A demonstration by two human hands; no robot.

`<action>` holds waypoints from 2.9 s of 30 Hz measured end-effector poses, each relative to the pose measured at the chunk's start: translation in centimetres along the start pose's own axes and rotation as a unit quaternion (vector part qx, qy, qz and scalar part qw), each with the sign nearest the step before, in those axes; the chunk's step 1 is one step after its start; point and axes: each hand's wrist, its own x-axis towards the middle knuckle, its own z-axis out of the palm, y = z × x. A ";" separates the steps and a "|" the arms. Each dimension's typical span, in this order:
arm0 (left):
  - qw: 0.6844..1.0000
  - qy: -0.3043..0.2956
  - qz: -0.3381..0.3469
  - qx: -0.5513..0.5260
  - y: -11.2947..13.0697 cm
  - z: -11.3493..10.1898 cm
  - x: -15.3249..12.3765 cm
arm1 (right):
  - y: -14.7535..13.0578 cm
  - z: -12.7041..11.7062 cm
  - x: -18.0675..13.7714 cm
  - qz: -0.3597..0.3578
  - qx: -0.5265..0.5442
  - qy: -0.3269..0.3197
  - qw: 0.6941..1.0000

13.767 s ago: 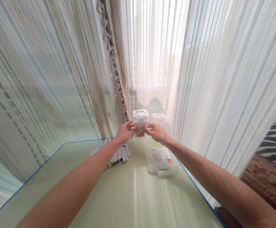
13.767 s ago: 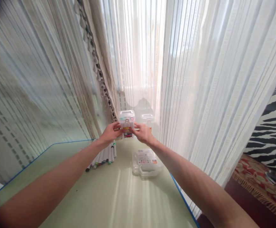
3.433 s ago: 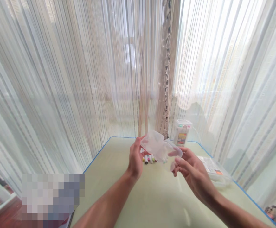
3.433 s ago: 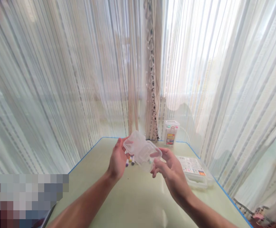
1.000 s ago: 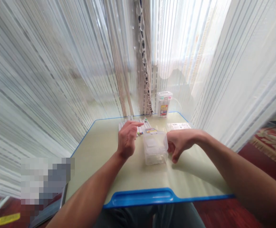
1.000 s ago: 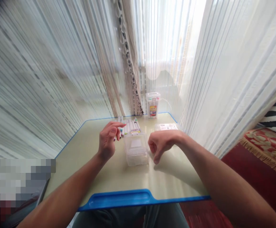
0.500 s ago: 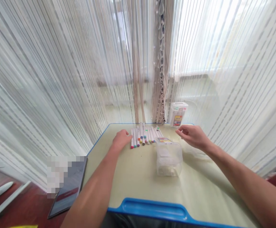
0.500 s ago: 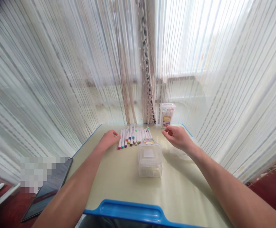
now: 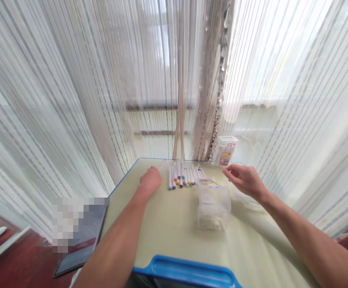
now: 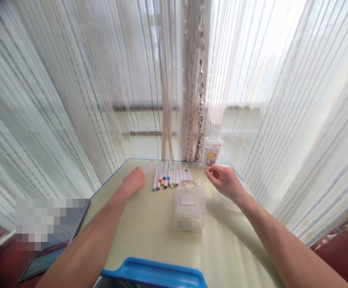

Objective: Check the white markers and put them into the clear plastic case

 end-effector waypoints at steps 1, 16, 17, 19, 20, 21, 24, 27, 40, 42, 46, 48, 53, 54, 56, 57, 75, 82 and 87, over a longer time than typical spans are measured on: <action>0.999 0.029 0.020 -0.022 0.4 -0.2 -0.2 | -0.3 -0.2 0.1 0.019 0.013 0.011 1.000; 0.762 0.196 0.521 -0.331 5.8 -0.6 -7.7 | -7.5 -2.4 -1.5 -0.077 0.232 0.056 0.968; 0.773 0.181 0.495 -0.353 5.8 -0.6 -7.8 | -7.7 -2.2 -1.6 -0.072 0.250 0.067 0.963; 0.795 0.120 0.426 -0.415 6.0 -0.5 -7.8 | -7.7 -1.9 -1.6 -0.050 0.304 0.085 0.948; 0.795 0.073 0.388 -0.460 6.1 -0.4 -7.8 | -7.6 -1.8 -1.6 -0.032 0.331 0.089 0.939; 0.789 0.020 0.351 -0.504 6.2 -0.3 -7.8 | -7.4 -1.6 -1.6 -0.013 0.354 0.086 0.931; 0.756 -0.047 0.305 -0.577 6.4 0.0 -7.8 | -6.8 -1.2 -1.6 0.022 0.385 0.072 0.920; 0.746 -0.045 0.310 -0.588 6.4 0.2 -7.9 | -6.8 -1.0 -1.6 0.034 0.383 0.073 0.920; 0.691 -0.049 0.270 -0.669 6.5 -0.1 -7.4 | -7.4 -0.8 -1.0 0.088 0.444 0.045 0.890; 0.688 -0.049 0.262 -0.675 6.4 -0.1 -7.3 | -7.7 -1.0 -1.0 0.084 0.418 0.045 0.904; 0.675 -0.059 0.279 -0.681 6.5 -0.2 -7.5 | -7.9 -1.8 -1.2 0.042 0.335 0.055 0.939; 0.658 -0.067 0.300 -0.687 6.7 -0.4 -7.9 | -7.8 -2.2 -1.4 0.004 0.291 0.057 0.955; 0.657 -0.087 0.369 -0.652 7.1 -1.0 -9.0 | -7.9 -2.9 -1.6 -0.114 0.135 0.072 0.982; 0.671 -0.080 0.376 -0.634 7.1 -1.0 -9.2 | -8.1 -3.0 -1.6 -0.142 0.113 0.082 0.980; 0.700 -0.056 0.379 -0.603 7.2 -1.1 -9.4 | -8.6 -3.0 -1.6 -0.187 0.086 0.107 0.973; 0.713 -0.049 0.377 -0.589 7.2 -1.0 -9.5 | -8.8 -3.0 -1.6 -0.194 0.078 0.119 0.971; 0.758 -0.035 0.412 -0.504 7.1 -0.9 -10.2 | -10.6 -1.3 -2.4 0.065 0.433 -0.001 0.899; 0.760 0.014 0.339 -0.555 6.7 -1.1 -8.8 | -9.3 -2.6 -1.4 0.107 0.467 0.095 0.873; 0.752 -0.011 0.310 -0.581 6.9 -1.3 -8.7 | -8.8 -2.3 -1.0 0.122 0.451 0.059 0.882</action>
